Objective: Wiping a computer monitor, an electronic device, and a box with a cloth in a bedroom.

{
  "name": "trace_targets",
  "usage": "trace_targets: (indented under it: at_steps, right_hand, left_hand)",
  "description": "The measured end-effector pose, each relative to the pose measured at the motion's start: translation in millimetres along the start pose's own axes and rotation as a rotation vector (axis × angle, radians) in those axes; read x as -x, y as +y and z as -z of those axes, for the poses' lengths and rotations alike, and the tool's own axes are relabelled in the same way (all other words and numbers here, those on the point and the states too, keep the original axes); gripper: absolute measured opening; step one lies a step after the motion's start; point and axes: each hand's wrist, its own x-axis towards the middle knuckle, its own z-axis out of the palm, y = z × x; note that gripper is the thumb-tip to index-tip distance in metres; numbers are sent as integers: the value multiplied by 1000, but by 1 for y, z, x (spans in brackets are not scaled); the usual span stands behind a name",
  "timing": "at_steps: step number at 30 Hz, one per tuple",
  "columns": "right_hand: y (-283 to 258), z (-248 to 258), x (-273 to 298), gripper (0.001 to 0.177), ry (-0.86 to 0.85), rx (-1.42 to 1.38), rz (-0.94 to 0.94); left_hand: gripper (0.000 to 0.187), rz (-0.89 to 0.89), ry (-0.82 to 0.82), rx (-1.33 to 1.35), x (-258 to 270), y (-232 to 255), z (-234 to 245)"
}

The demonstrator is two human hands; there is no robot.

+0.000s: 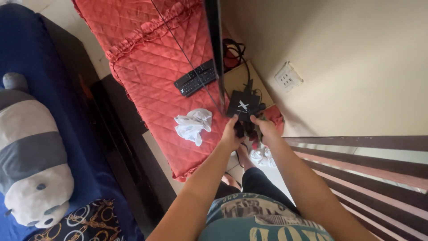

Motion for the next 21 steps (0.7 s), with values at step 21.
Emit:
trace_targets:
  at_steps: [21]
  right_hand:
    - [32, 25, -159, 32, -113, -457, 151]
  left_hand:
    - [34, 152, -47, 299, 31, 39, -85]
